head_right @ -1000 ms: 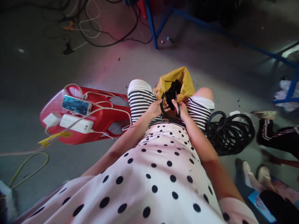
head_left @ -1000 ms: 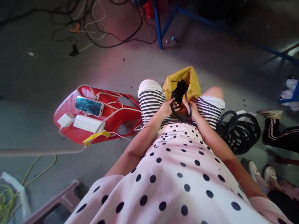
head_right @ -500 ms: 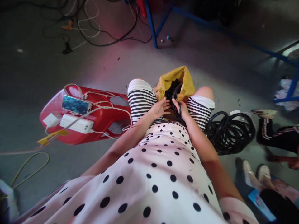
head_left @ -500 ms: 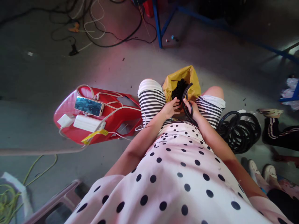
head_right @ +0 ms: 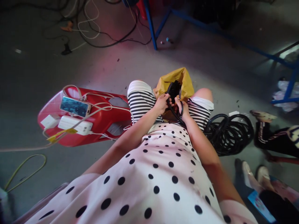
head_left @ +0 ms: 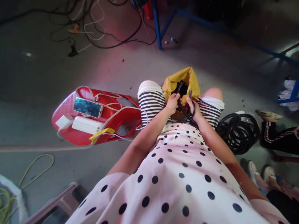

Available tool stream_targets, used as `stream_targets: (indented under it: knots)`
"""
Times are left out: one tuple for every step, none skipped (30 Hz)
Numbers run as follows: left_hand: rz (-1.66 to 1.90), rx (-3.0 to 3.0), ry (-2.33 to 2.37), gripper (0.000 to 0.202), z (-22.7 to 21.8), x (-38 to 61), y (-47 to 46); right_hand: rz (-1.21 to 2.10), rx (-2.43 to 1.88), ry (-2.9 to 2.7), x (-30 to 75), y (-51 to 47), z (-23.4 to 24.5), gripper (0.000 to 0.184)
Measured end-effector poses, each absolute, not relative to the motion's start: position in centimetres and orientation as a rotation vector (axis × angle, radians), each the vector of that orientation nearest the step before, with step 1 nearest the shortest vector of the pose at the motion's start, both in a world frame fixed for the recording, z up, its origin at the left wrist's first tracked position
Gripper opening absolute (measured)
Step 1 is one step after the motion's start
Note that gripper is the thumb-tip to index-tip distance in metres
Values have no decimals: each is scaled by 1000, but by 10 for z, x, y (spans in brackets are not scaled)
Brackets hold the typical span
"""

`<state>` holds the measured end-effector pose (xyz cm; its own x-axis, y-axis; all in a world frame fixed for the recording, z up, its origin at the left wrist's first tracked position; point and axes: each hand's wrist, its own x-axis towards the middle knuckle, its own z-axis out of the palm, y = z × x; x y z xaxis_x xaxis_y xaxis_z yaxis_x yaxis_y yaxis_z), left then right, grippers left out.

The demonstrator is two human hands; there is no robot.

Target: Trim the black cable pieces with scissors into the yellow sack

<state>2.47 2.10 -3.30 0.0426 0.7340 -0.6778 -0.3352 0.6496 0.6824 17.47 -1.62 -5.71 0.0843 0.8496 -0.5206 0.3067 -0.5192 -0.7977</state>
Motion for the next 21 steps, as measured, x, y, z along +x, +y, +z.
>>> stream_targets:
  knots:
    - [866,425,1300,21,-35,20,20,1485,-1869,-1109,175,-17,-55,77]
    - [873,475,1321,22,-38,15,19,1514,-1878,-1091,174,-18,-54,75]
    - [876,525,1347,22,-41,9,18,1524,-1900,-1098,173,-19,-54,74]
    - [877,570,1372,21,-45,4,18,1511,-1930,-1137,172,-20,-55,72]
    - [887,612,1394,20,-48,0,17,1480,-1956,-1184,171,-22,-56,72]
    - [908,658,1410,18,-51,-3,17,1442,-1971,-1228,169,-23,-58,71]
    - [940,710,1425,15,-54,-5,16,1409,-1979,-1260,168,-25,-61,70]
    - [972,767,1437,11,-56,-6,16,1394,-1981,-1278,167,-25,-64,69]
    - [997,823,1447,8,-58,-6,15,1397,-1981,-1283,167,-26,-66,68]
    - [1010,872,1454,6,-60,-6,15,1414,-1982,-1281,167,-26,-68,67]
    - [1011,907,1458,6,-62,-6,14,1434,-1985,-1274,168,-25,-69,66]
    - [1003,928,1459,8,-63,-5,14,1445,-1992,-1265,169,-25,-70,65]
    - [990,941,1458,9,-64,-5,13,1446,-1997,-1261,169,-25,-70,64]
    - [977,950,1456,10,-65,-5,12,1443,-1997,-1264,170,-24,-70,63]
    - [968,960,1453,10,-66,-5,12,1436,-1995,-1273,170,-24,-70,62]
    - [959,975,1448,10,-67,-5,11,1435,-1990,-1285,171,-24,-69,62]
    - [950,992,1441,11,-68,-5,11,1440,-1985,-1300,171,-25,-69,61]
    - [942,1010,1435,11,-68,-5,10,1448,-1983,-1314,171,-25,-68,61]
    - [933,1025,1428,12,-68,-6,10,1457,-1987,-1325,171,-25,-68,60]
    - [926,1037,1424,12,-68,-6,10,1461,-1997,-1335,171,-25,-67,60]
    - [918,1045,1422,12,-68,-6,10,1462,-2010,-1345,171,-25,-67,60]
